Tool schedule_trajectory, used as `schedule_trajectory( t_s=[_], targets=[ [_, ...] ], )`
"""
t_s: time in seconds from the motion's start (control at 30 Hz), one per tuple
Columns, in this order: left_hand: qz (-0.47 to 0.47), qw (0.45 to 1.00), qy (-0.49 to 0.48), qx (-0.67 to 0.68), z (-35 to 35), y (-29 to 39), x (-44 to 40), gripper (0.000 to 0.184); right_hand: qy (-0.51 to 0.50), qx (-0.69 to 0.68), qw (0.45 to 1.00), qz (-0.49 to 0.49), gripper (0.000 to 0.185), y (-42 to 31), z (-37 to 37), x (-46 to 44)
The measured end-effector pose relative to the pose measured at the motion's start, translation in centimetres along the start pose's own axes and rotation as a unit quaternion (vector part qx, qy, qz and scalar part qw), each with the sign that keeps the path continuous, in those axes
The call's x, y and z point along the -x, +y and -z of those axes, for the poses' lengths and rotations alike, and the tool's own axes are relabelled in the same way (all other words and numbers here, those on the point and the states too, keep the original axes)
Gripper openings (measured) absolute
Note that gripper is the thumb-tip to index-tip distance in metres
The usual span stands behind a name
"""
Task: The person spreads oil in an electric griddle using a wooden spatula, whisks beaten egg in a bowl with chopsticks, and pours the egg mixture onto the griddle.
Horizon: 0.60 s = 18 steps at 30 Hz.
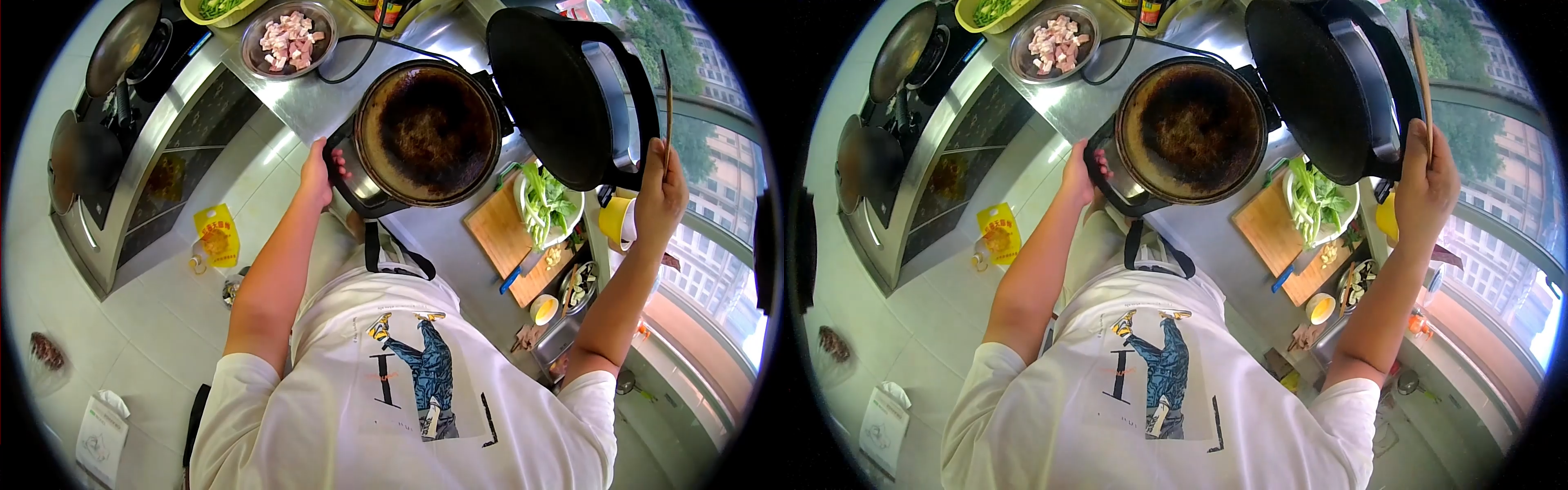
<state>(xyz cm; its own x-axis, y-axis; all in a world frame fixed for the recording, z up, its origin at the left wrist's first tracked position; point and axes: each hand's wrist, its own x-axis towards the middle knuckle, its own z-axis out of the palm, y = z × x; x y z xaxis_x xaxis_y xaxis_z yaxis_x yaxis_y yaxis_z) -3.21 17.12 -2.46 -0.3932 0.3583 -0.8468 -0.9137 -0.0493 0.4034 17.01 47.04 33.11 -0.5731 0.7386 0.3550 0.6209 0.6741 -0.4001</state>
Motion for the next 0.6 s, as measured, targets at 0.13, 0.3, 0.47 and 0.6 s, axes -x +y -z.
schedule_trajectory(
  t_s=[0.13, 0.3, 0.47, 0.6],
  targets=[
    [0.016, 1.000, -0.006, -0.008, -0.1, 0.5, -0.2, 0.044, 0.001, 0.000, 1.000, 0.000, 0.031, 0.0, 0.0, -0.2],
    [0.045, 0.999, -0.017, -0.013, -0.3, 1.1, -0.4, 0.043, -0.024, 0.019, 0.999, -0.038, 0.035, 1.1, 0.7, -1.8],
    [0.076, 0.996, 0.023, -0.025, -1.4, 2.0, -0.6, 0.043, -0.016, 0.059, 0.996, -0.068, 0.042, 0.1, 0.4, -3.3],
    [0.066, 0.997, 0.010, -0.049, -0.9, 1.5, -2.1, 0.043, -0.028, 0.064, 0.991, -0.118, 0.045, 0.3, 0.4, -3.7]
  ],
)
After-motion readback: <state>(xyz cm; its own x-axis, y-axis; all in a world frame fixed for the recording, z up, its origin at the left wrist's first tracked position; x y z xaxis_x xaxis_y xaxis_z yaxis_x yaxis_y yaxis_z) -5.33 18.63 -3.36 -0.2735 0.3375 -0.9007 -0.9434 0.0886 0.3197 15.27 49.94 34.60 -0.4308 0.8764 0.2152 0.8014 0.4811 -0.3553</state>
